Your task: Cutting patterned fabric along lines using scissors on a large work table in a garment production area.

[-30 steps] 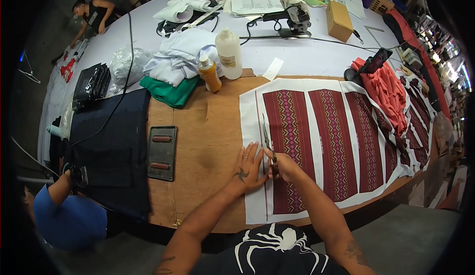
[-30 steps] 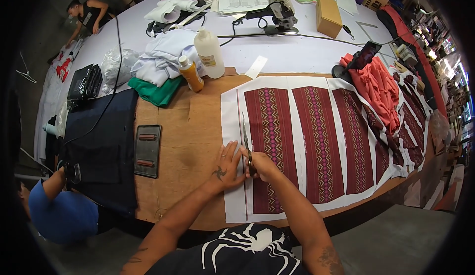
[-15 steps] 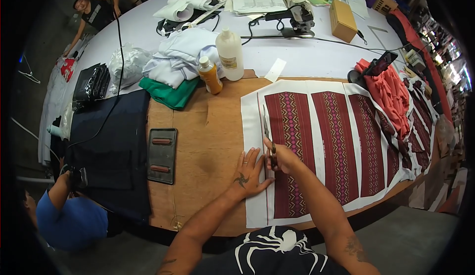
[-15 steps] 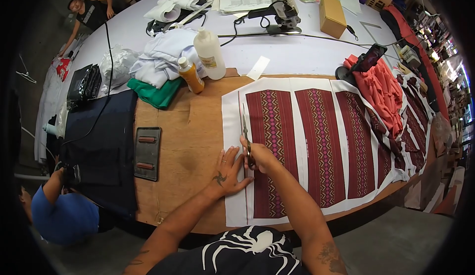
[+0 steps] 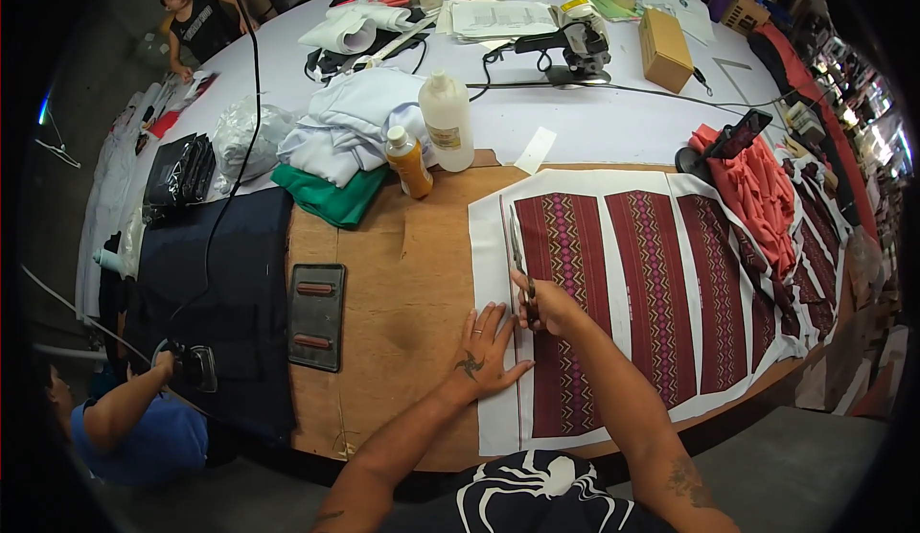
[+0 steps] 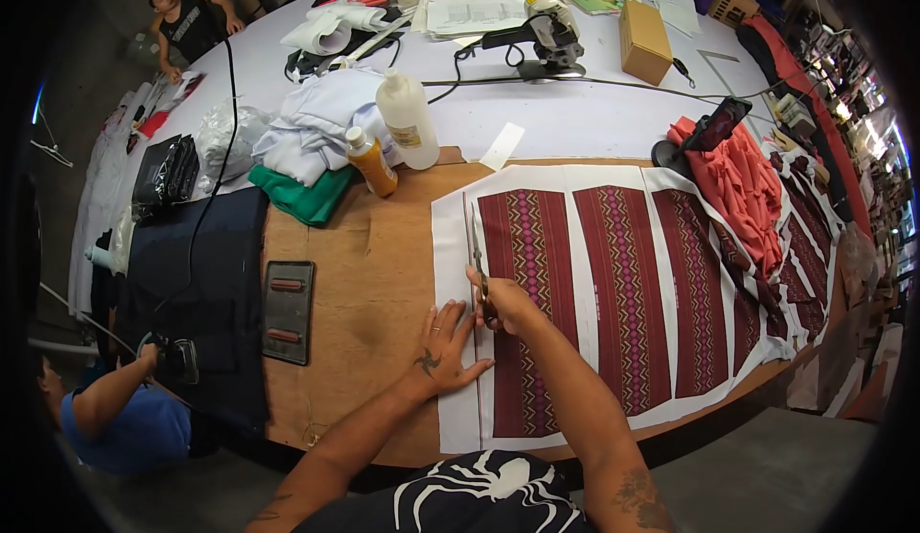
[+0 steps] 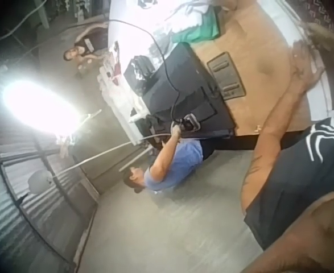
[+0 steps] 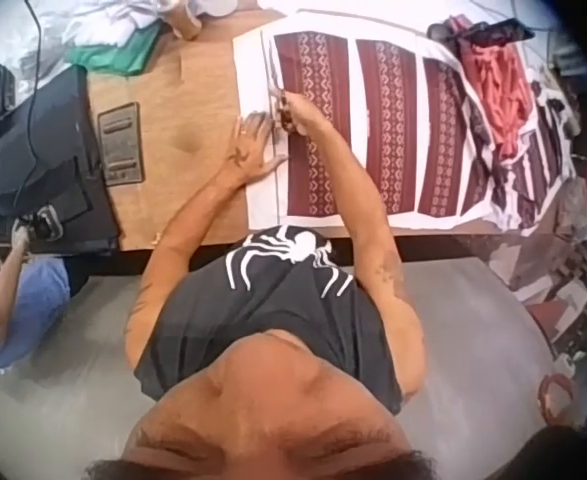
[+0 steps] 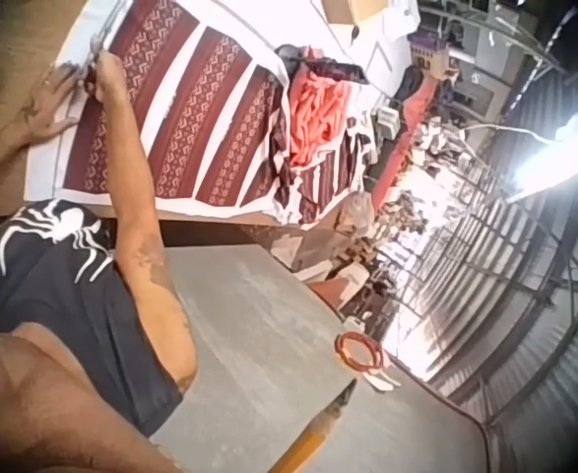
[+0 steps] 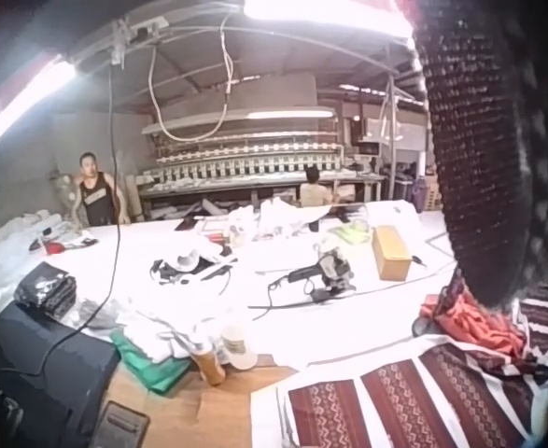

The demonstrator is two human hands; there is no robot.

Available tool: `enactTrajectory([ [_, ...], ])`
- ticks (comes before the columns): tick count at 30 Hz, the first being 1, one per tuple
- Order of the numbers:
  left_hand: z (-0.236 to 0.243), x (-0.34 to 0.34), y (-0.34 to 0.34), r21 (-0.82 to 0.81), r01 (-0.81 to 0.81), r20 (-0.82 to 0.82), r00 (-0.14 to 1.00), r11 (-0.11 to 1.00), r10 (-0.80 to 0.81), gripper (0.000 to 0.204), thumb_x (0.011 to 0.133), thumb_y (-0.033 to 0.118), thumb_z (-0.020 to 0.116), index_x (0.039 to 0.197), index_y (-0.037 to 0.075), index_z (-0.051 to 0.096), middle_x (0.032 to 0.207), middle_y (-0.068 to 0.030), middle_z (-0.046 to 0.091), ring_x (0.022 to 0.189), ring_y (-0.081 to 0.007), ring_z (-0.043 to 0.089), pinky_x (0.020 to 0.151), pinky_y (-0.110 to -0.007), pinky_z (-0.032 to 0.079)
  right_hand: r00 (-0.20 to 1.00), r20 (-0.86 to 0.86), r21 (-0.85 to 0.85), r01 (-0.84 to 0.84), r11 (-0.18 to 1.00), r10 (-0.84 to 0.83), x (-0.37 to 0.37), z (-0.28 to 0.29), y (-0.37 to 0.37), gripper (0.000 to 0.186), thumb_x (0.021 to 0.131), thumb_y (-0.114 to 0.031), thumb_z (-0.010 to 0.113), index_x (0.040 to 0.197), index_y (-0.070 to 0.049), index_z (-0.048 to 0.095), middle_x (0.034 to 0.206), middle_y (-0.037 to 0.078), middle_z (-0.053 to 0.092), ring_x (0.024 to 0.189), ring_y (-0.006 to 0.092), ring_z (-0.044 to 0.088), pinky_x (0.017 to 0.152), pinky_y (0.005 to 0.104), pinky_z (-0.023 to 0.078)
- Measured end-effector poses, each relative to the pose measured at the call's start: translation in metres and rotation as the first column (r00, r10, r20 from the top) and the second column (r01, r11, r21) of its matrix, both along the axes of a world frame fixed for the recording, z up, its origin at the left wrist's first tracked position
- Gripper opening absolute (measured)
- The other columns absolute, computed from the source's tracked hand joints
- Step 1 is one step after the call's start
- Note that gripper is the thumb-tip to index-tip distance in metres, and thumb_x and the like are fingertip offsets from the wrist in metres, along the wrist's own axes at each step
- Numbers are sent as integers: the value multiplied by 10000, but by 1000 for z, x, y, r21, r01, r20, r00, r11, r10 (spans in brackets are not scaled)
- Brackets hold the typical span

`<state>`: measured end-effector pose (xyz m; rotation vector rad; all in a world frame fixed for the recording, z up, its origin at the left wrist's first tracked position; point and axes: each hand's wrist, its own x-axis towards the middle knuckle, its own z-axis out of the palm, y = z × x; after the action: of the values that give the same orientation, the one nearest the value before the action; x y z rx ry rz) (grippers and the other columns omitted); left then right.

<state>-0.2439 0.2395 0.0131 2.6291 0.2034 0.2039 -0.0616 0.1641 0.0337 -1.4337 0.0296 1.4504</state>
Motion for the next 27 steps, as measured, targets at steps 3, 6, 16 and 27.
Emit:
enactTrajectory([
  [3, 2, 0, 1, -4, 3, 2, 1000, 1000, -3, 806, 815, 514, 700, 1375, -18, 469, 1446, -263, 393, 1411, -397, 308, 1167, -573, 174, 1000, -3, 22, 20, 1000, -20, 8, 2, 8, 501, 906, -578, 631, 701, -134, 524, 547, 4, 539, 471, 129, 569, 401, 238, 302],
  [6, 2, 1, 1, -12, 3, 3, 1000, 1000, -3, 796, 814, 505, 705, 1364, -24, 479, 1441, -266, 396, 1405, -400, 316, 1164, -574, 183, 1000, 25, 28, 6, 1000, -7, 15, -2, 15, 515, 898, -593, 634, 689, -140, 506, 571, 20, 557, 485, 143, 590, 399, 238, 338],
  [16, -27, 62, 50, -115, -307, 252, 911, 945, 327, 585, 848, 295, 698, 1292, -40, 518, 1254, -267, 543, 1146, -437, 526, 982, -511, 405, 1000, -6, 24, -4, 1000, 4, 20, -3, 8, 520, 902, -610, 616, 719, -132, 528, 632, 13, 557, 493, 140, 555, 440, 260, 337],
  [27, -8, 180, 157, -187, -395, -206, 911, 900, 357, 290, 827, 258, 673, 1009, 42, 607, 953, -213, 634, 924, -393, 600, 804, -478, 474, 985, 129, -34, -112, 993, 115, -39, -1, -54, 522, 909, -614, 605, 714, -141, 502, 655, -1, 539, 558, 127, 587, 494, 244, 418],
])
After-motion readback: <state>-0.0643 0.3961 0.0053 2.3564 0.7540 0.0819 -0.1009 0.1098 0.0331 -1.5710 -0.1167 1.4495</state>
